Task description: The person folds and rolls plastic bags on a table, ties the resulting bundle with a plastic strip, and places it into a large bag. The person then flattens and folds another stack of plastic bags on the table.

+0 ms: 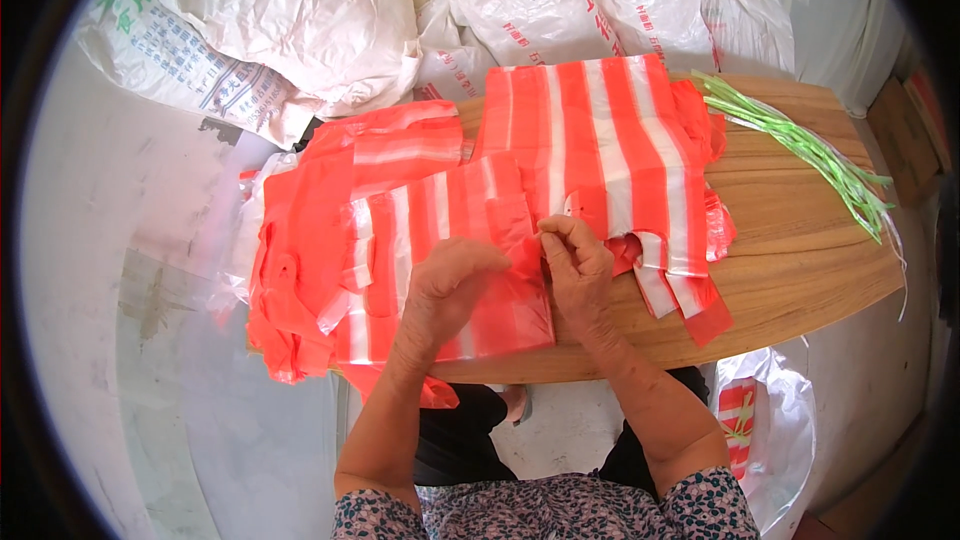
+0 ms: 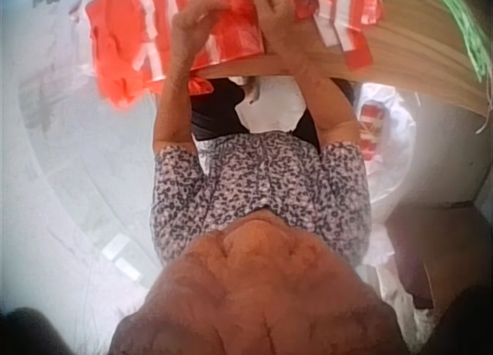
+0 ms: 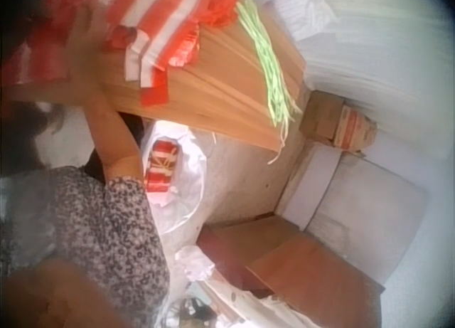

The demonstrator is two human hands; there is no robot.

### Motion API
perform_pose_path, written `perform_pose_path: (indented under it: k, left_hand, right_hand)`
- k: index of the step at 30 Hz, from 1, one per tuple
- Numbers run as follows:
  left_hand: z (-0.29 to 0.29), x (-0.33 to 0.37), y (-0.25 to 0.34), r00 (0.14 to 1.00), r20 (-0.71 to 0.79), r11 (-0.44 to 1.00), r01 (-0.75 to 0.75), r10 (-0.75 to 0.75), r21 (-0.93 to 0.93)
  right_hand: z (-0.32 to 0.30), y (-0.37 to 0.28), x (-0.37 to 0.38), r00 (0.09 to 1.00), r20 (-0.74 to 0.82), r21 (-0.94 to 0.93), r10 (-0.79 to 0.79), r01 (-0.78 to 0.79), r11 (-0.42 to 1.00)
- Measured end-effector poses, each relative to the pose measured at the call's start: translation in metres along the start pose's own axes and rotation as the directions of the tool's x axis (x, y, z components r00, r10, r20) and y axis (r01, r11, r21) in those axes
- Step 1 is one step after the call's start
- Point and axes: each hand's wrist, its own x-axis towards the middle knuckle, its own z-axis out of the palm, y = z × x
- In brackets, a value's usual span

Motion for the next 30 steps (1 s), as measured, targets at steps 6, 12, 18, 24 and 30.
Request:
perform_pose_path:
  k: [6,12,18,24,30]
  left_hand:
    - [0.000,-0.008,-0.001,0.998,-0.035,0.997,0.057,-0.059,-0.057]
    - [-0.001,-0.012,-0.001,0.995,-0.028,0.993,0.093,-0.095,-0.072]
    - [-0.001,-0.016,-0.001,0.977,-0.035,0.972,0.206,-0.211,-0.109]
    - [-0.003,-0.015,-0.003,0.991,-0.058,0.988,0.115,-0.122,-0.106]
    - [-0.002,-0.015,-0.003,0.993,-0.062,0.992,0.095,-0.101,-0.086]
  right_hand:
    - [-0.002,0.000,0.006,0.959,0.065,-0.301,-0.275,0.282,0.911]
    - [-0.011,0.000,0.009,0.944,0.206,-0.355,-0.257,0.317,0.879]
    - [-0.008,-0.003,0.004,0.914,0.269,-0.443,-0.303,0.397,0.804]
    - [0.000,-0.005,-0.005,0.906,0.176,-0.365,-0.384,0.422,0.830]
    - [0.000,0.001,-0.004,0.954,0.166,0.020,-0.251,0.252,0.968]
